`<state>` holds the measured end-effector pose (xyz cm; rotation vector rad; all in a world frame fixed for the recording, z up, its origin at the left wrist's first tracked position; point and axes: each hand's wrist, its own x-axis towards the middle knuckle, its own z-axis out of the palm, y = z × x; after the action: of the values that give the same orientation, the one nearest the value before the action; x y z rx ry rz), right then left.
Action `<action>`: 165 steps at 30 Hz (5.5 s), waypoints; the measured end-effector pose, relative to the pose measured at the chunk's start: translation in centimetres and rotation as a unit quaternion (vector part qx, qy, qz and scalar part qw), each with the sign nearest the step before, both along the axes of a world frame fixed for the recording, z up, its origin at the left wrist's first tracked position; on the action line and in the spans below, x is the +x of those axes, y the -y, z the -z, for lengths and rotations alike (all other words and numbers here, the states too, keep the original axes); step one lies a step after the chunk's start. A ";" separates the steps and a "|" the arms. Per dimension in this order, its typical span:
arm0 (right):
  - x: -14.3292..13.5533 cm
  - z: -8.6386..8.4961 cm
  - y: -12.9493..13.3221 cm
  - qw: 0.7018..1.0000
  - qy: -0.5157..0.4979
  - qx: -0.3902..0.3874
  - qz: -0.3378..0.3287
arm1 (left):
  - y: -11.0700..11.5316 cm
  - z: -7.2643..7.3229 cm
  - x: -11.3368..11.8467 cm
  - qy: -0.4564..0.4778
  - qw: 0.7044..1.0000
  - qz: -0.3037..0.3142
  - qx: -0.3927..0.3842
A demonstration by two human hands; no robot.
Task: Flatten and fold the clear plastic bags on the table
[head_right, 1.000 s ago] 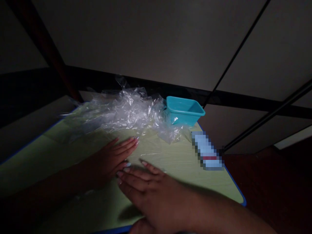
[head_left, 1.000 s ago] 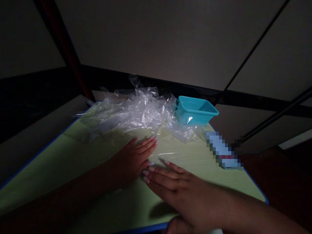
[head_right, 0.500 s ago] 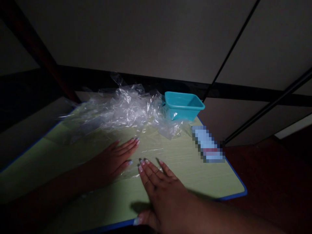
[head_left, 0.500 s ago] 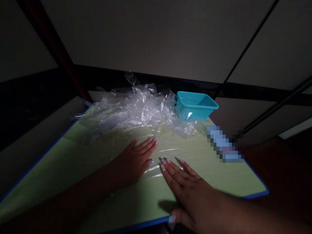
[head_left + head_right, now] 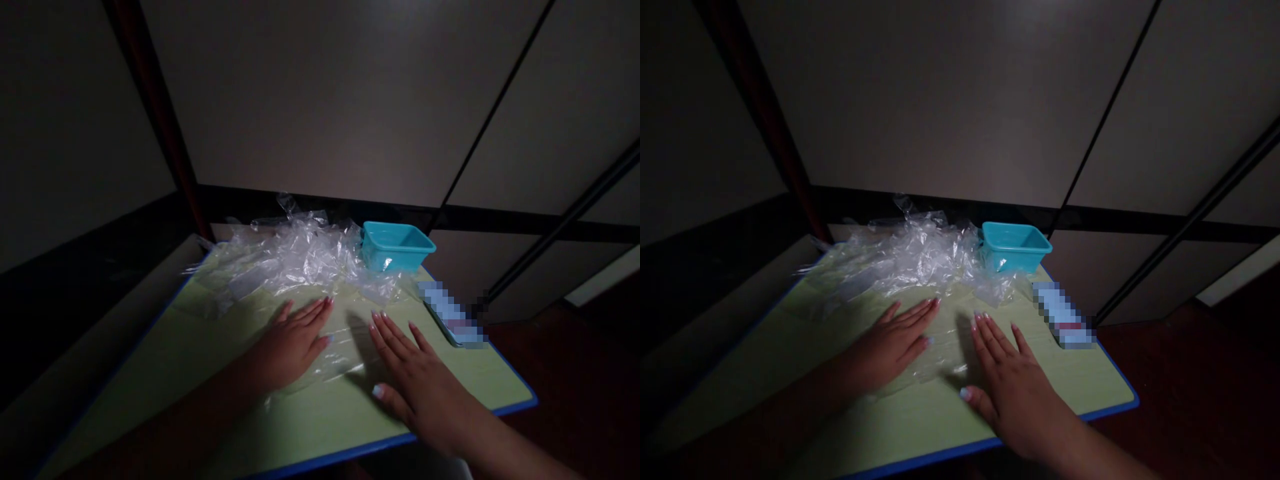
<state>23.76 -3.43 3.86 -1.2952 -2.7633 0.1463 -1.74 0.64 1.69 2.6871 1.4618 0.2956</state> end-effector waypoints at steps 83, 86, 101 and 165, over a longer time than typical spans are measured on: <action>-6.7 1.7 -7.7 0.962 -0.114 -0.146 -0.202 | -3.7 -2.2 -4.6 0.193 0.972 0.000 -0.132; -6.6 1.6 -7.7 0.962 -0.117 -0.146 -0.200 | -4.0 -2.2 -4.8 0.151 0.987 -0.020 -0.047; -6.9 1.4 -7.7 0.963 -0.114 -0.146 -0.195 | -4.1 -0.4 -5.0 0.035 0.999 0.038 0.009; -4.8 1.5 -9.8 0.980 -0.107 -0.109 -0.129 | -3.8 1.5 -4.2 -0.042 0.998 -0.049 0.016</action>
<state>18.95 6.37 2.39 -0.8868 -2.7707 0.5842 -5.94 4.45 0.16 2.6884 1.6291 0.2160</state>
